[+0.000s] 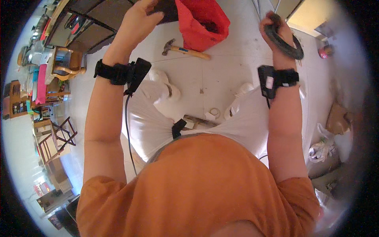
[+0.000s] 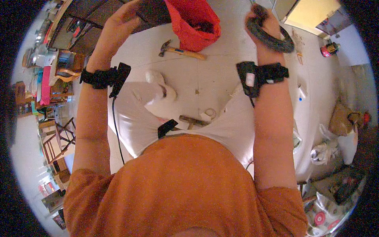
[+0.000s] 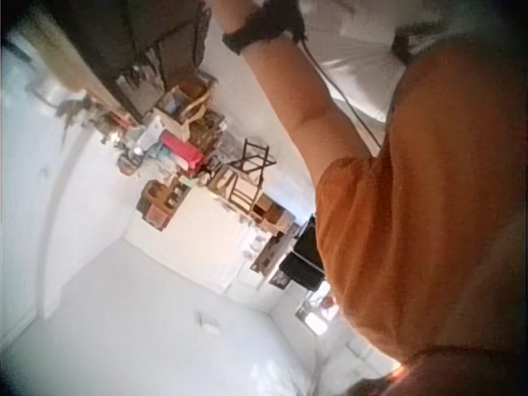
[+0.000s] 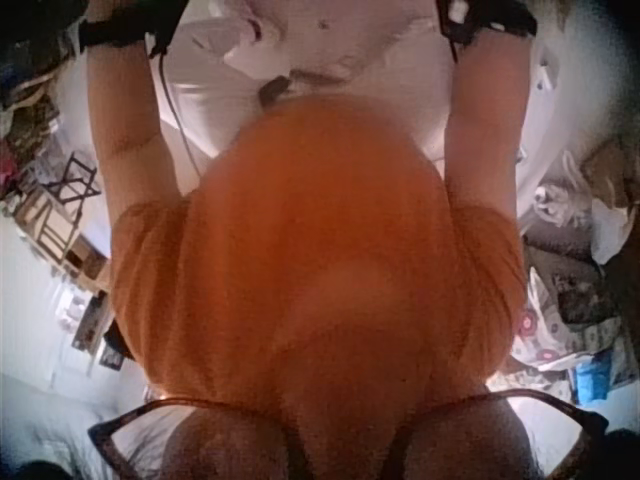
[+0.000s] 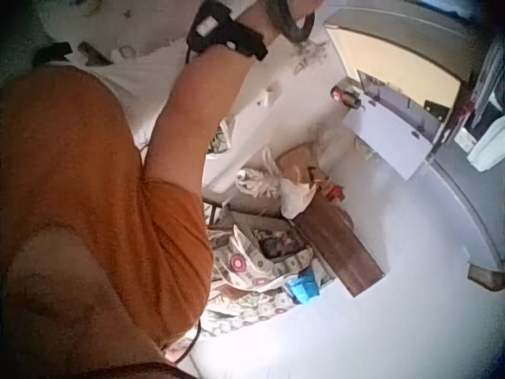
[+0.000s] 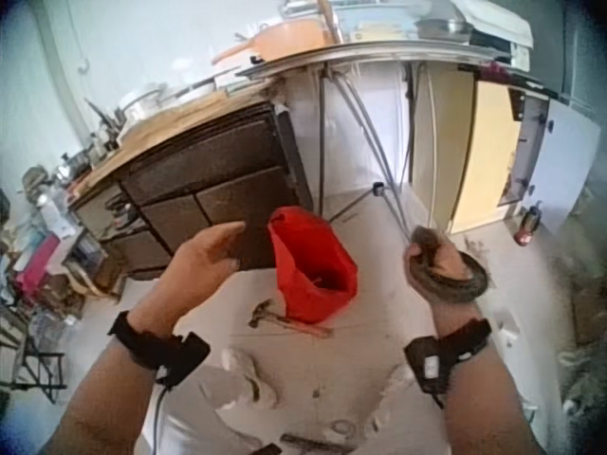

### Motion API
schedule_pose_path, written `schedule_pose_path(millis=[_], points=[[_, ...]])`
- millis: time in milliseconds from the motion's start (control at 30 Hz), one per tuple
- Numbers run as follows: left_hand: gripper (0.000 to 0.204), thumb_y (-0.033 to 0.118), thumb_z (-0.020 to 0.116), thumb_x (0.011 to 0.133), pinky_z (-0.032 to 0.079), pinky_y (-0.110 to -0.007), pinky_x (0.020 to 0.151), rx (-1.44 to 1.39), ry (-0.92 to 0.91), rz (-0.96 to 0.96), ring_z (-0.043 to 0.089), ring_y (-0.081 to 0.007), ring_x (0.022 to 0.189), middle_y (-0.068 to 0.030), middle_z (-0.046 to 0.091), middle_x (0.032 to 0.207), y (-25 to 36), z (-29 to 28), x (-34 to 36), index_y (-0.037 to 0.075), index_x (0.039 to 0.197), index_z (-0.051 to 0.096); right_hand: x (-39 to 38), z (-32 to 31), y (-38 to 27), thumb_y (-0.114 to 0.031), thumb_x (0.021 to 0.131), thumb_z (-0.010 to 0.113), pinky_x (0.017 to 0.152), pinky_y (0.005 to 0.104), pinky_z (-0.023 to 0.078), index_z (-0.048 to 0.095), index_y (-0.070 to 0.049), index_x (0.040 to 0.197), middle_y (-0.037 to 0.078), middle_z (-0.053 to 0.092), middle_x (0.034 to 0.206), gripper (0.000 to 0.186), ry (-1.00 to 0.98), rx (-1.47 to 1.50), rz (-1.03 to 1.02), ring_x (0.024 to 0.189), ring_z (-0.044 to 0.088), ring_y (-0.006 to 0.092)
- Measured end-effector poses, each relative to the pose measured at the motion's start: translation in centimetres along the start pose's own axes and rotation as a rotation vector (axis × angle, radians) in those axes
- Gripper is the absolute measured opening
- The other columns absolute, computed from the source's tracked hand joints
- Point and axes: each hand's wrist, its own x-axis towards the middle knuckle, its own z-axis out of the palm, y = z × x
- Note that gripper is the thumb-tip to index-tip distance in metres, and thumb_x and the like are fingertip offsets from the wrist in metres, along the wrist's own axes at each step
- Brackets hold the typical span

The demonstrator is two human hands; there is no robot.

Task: The person picks up a coil of pink wire and a connector from the floor, walks to a wall-mounted electronic unit, and inserts the wire ends into the device.

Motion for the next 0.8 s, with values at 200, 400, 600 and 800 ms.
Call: schedule_pose_path(millis=[200, 400, 600, 800], points=[[0.030, 0.006, 0.052, 0.083, 0.041, -0.029, 0.090, 0.494, -0.668, -0.637, 0.053, -0.0173, 0.103, -0.0085, 0.058, 0.110, -4.5, -5.8, -0.9, 0.003, 0.112, 0.056, -3.7, 3.6, -1.7, -0.010, 0.085, 0.046, 0.056, 0.0278, 0.046, 0.049, 0.004, 0.088, 0.016, 0.056, 0.081, 0.014, 0.229, 0.135, 0.011, 0.061, 0.049, 0.0198], [0.047, 0.003, 0.049, 0.084, 0.037, -0.030, 0.094, 0.068, -0.157, -0.352, 0.048, -0.0191, 0.111, -0.0104, 0.047, 0.126, -4.7, -9.9, -4.8, 0.006, 0.130, 0.039, -5.6, 6.7, -3.5, -0.007, 0.083, 0.049, 0.056, 0.0279, 0.041, 0.048, 0.004, 0.088, 0.011, 0.050, 0.071, 0.012, 0.243, 0.106, -0.065, 0.062, 0.045, 0.0185], [0.061, 0.018, 0.058, 0.079, 0.041, -0.032, 0.089, -0.361, -0.115, -0.668, 0.053, -0.0210, 0.101, -0.0145, 0.048, 0.120, 1.2, -4.2, -7.8, 0.001, 0.131, 0.033, -5.4, 7.4, 0.5, -0.015, 0.087, 0.049, 0.059, 0.0271, 0.037, 0.046, 0.003, 0.093, 0.005, 0.046, 0.072, 0.019, 0.517, 0.146, 0.032, 0.065, 0.039, 0.0159], [0.068, -0.010, 0.058, 0.067, 0.046, -0.033, 0.085, -0.410, -0.365, -0.802, 0.056, -0.0224, 0.099, -0.0146, 0.051, 0.116, -1.3, -1.3, -9.6, 0.001, 0.130, 0.033, -4.9, 8.7, 6.5, -0.031, 0.092, 0.044, 0.045, 0.0217, 0.031, 0.047, -0.002, 0.114, -0.003, 0.041, 0.067, 0.037, 0.839, -0.190, 0.161, 0.055, 0.033, 0.0089]])
